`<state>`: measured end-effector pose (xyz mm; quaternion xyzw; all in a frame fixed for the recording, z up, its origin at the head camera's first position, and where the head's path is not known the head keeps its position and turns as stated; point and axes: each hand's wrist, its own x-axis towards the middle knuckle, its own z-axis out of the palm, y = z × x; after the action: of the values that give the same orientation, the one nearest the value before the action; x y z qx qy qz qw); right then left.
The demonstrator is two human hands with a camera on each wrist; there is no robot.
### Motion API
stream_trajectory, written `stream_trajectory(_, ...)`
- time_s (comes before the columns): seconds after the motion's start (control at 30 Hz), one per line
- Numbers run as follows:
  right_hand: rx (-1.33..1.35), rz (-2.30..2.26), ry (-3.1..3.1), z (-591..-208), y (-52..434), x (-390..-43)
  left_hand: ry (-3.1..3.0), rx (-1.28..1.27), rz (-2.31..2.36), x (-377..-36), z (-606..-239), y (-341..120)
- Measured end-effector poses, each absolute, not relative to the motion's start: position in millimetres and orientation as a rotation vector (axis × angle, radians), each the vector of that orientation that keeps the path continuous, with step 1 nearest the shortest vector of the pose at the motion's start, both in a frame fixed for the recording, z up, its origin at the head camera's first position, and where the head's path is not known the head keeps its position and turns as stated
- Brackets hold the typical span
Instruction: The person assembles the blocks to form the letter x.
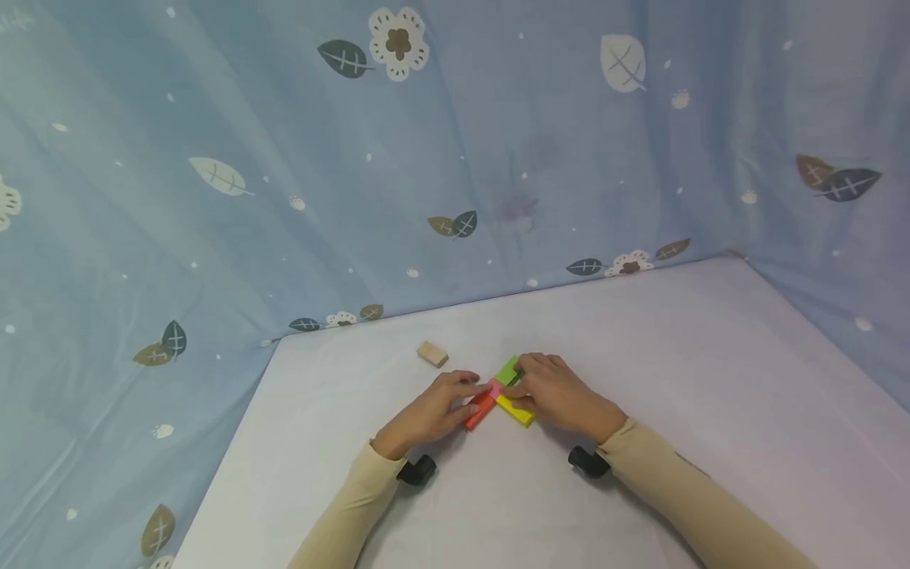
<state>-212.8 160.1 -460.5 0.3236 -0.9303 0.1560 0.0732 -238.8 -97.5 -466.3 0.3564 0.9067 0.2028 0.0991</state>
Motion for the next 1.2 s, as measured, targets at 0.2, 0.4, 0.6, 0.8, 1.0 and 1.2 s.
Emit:
stream_trajectory(0.2,0.962,0.473,-2.825,-458.9,159.9,-214.9,2.668,1.027,0.702,-239.5,-460.2,-97.3)
stream_trajectory(0.4,0.94,0.477,-2.856,-461.8,159.6,-217.3,2.627,1.013,0.992,-244.6,-440.4,-102.9)
stream_trajectory(0.6,0.928,0.49,-2.883,-465.6,160.7,-217.2,2.615,0.992,1.247,-261.4,-420.5,-124.7)
stream_trajectory(0.8,0.949,0.531,-2.858,-466.8,159.1,-215.5,2.652,0.835,1.507,-283.1,-413.1,-158.8)
stream_trajectory(1.0,0.943,0.532,-2.852,-465.3,160.0,-214.1,2.554,0.593,1.763,-299.3,-415.1,-185.0)
stream_trajectory(1.2,0.928,0.524,-2.869,-465.9,161.7,-214.3,2.532,0.417,1.753,-309.5,-429.9,-198.2)
